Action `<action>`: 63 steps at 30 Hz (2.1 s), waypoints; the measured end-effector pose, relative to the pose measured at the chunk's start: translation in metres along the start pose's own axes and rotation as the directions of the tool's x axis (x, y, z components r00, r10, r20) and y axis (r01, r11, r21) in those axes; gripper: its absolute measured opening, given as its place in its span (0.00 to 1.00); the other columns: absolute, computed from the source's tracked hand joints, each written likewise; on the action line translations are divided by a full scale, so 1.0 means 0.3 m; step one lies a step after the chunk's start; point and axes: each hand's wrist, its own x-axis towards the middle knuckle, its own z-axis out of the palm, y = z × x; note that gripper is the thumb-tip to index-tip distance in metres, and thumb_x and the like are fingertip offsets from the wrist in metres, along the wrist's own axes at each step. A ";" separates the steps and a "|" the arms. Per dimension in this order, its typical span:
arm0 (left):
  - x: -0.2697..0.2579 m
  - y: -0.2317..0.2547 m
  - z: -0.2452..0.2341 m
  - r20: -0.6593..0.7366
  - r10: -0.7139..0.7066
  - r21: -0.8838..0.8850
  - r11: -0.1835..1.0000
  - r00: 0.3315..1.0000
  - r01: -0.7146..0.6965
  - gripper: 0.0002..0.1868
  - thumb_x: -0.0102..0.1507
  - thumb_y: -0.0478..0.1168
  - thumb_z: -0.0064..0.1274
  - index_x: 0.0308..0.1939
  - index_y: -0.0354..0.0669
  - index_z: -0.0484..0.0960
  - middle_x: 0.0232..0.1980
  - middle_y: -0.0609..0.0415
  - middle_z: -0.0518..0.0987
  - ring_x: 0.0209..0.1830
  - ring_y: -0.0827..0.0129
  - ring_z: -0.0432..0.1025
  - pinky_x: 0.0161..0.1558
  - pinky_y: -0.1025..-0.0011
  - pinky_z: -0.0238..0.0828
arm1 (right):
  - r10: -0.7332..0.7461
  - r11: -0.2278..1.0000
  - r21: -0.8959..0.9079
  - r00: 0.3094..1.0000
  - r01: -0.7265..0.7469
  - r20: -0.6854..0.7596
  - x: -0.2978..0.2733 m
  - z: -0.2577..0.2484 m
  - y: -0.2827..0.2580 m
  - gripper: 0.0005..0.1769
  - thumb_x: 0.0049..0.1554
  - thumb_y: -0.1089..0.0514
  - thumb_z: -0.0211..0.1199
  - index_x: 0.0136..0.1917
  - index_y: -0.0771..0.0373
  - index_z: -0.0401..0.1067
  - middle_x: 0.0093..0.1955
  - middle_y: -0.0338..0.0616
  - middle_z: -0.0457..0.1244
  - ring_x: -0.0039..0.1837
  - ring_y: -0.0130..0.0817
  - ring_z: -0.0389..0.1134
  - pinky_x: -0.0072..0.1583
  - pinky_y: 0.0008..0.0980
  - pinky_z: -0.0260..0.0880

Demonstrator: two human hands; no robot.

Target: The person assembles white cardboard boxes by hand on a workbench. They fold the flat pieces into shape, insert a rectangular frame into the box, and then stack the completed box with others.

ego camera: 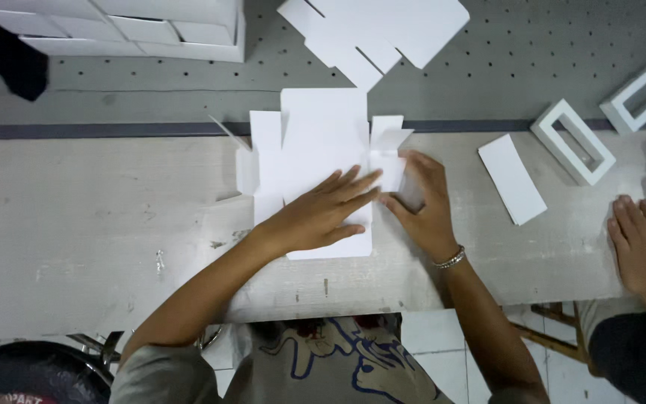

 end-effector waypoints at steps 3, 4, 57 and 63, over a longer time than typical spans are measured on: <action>-0.077 0.014 -0.074 -0.210 0.042 -0.044 0.998 0.977 -0.053 0.37 0.65 0.49 0.57 0.75 0.39 0.63 0.79 0.31 0.55 0.76 0.33 0.53 0.75 0.41 0.47 | 0.029 0.965 0.260 0.998 -0.013 -0.058 -0.026 -0.020 0.004 0.59 0.53 0.65 0.74 0.83 0.63 0.37 0.59 0.51 0.67 0.65 0.39 0.69 0.70 0.40 0.65; -0.125 0.009 -0.091 -0.208 0.035 -0.046 0.998 0.978 -0.045 0.37 0.65 0.49 0.57 0.75 0.39 0.63 0.79 0.31 0.55 0.76 0.33 0.53 0.75 0.41 0.47 | 0.031 0.964 0.266 0.998 -0.016 -0.053 -0.055 -0.021 0.048 0.59 0.53 0.65 0.74 0.83 0.63 0.37 0.59 0.51 0.67 0.65 0.39 0.69 0.70 0.40 0.65; -0.376 0.051 0.029 -0.100 -0.187 -0.087 0.980 0.977 0.178 0.29 0.55 0.31 0.55 0.62 0.33 0.77 0.61 0.39 0.77 0.64 0.41 0.69 0.61 0.47 0.68 | -0.090 0.948 -0.235 0.891 0.214 0.445 -0.174 -0.109 -0.274 0.36 0.51 0.52 0.72 0.71 0.57 0.68 0.65 0.46 0.68 0.69 0.47 0.67 0.63 0.43 0.71; -0.354 0.058 0.190 -0.165 -0.086 0.368 0.919 0.982 0.142 0.25 0.59 0.30 0.50 0.62 0.34 0.77 0.60 0.40 0.74 0.64 0.49 0.69 0.61 0.56 0.68 | -0.111 0.843 -0.430 0.887 0.323 0.449 -0.273 -0.032 -0.147 0.27 0.52 0.59 0.68 0.66 0.61 0.73 0.67 0.46 0.65 0.73 0.50 0.63 0.69 0.46 0.67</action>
